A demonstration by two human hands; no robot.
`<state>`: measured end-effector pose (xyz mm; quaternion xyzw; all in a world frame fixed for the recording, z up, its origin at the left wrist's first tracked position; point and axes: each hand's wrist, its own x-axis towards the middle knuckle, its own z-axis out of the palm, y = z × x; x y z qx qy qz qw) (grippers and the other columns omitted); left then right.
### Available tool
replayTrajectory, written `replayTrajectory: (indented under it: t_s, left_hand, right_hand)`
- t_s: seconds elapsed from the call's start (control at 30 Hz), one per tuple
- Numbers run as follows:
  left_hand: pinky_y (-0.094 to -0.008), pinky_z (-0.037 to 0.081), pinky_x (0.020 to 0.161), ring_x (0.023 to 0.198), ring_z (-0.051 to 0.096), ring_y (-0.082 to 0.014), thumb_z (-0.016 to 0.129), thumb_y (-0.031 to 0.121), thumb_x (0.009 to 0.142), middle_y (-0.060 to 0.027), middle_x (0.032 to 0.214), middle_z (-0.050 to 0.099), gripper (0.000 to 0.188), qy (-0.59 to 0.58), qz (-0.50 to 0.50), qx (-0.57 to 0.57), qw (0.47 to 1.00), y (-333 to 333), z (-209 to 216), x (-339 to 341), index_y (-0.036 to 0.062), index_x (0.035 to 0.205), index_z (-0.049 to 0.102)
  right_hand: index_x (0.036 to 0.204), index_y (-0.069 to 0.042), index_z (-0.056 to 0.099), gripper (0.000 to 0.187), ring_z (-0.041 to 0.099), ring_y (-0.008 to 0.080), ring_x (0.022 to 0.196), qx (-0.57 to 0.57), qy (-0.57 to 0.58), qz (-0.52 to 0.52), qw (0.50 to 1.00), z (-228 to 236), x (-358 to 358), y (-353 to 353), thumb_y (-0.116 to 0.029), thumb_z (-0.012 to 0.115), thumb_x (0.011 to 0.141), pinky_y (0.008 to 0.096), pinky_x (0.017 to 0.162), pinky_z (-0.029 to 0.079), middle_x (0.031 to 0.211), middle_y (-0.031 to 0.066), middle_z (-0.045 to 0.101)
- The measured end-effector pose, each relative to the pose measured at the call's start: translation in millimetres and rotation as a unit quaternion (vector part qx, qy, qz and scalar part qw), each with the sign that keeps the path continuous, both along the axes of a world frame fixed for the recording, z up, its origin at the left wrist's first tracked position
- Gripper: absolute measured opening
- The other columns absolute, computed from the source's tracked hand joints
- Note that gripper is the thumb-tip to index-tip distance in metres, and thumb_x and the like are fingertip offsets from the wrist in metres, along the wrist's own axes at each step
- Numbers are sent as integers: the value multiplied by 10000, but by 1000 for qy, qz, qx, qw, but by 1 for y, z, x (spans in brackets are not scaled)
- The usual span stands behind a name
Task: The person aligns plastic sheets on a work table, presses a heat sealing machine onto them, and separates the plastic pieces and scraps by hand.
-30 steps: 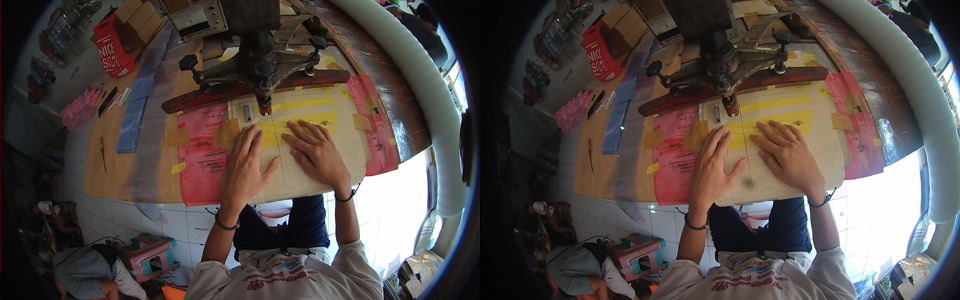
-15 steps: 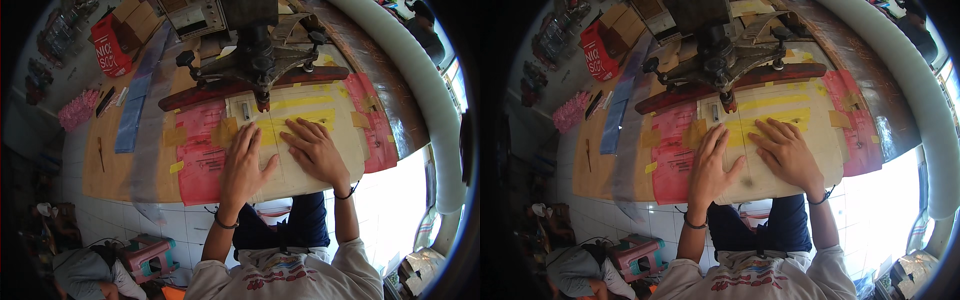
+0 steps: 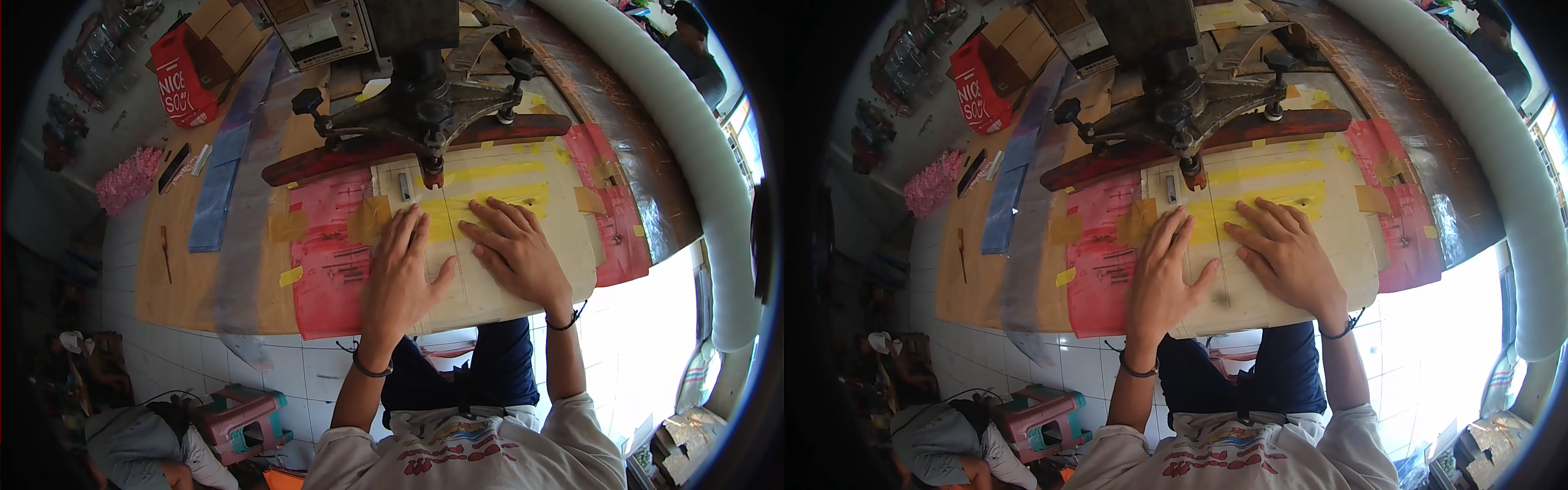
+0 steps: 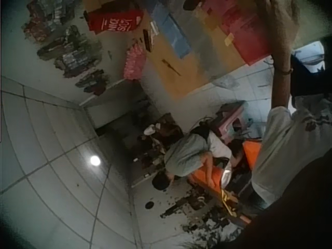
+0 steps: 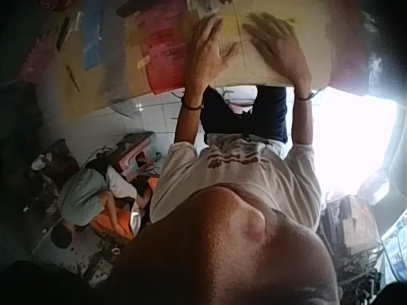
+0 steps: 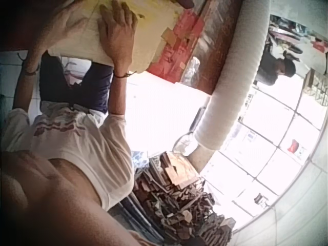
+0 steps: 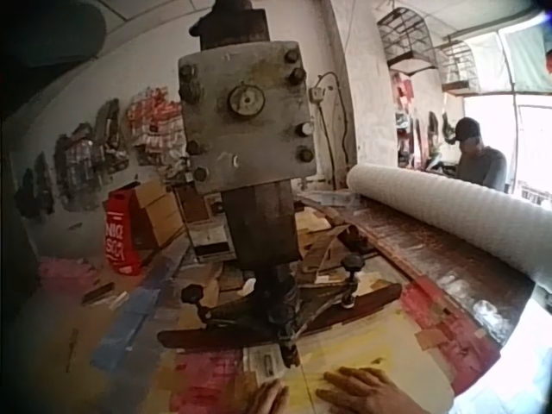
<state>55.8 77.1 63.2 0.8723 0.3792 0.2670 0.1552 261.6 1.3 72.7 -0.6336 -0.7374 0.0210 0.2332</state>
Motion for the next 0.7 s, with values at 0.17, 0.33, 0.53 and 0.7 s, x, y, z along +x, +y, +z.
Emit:
replayTrajectory:
  t_s: [0.17, 0.33, 0.53, 0.7]
  left_hand:
    - [-433, 363, 1173, 1409, 443, -328, 731, 297, 871, -184, 1488, 495, 657, 2, -1, 0, 1000, 1, 0, 0, -71, 1382, 543]
    - [-435, 363, 1173, 1413, 437, -324, 737, 292, 866, -176, 1495, 489, 661, 1, 1, -7, 1000, 1, -2, -1, -66, 1387, 539]
    - [-434, 364, 1173, 1414, 436, -321, 741, 291, 862, -170, 1496, 489, 661, -3, 0, -8, 1000, 1, 0, -1, -61, 1385, 542]
    - [-434, 367, 1172, 1408, 442, -324, 742, 290, 862, -173, 1489, 494, 658, -1, 0, -6, 1000, 1, 1, 0, -64, 1380, 545]
  right_hand:
    - [1330, -185, 679, 368, 455, 328, 1400, 0, -2, -8, 1000, 0, -1, 0, -267, 608, 978, 468, 1166, 317, 1467, 104, 556]
    - [1329, -188, 681, 367, 453, 322, 1403, -1, 2, -7, 1000, 0, -2, 1, -270, 610, 979, 469, 1167, 316, 1468, 98, 556]
    - [1329, -189, 680, 366, 452, 318, 1403, 0, -1, -10, 1000, 1, -2, 1, -267, 612, 978, 467, 1164, 318, 1467, 91, 557]
    - [1329, -190, 680, 363, 457, 316, 1398, 4, -4, -7, 1000, 1, -1, 0, -266, 611, 981, 468, 1161, 322, 1460, 91, 561]
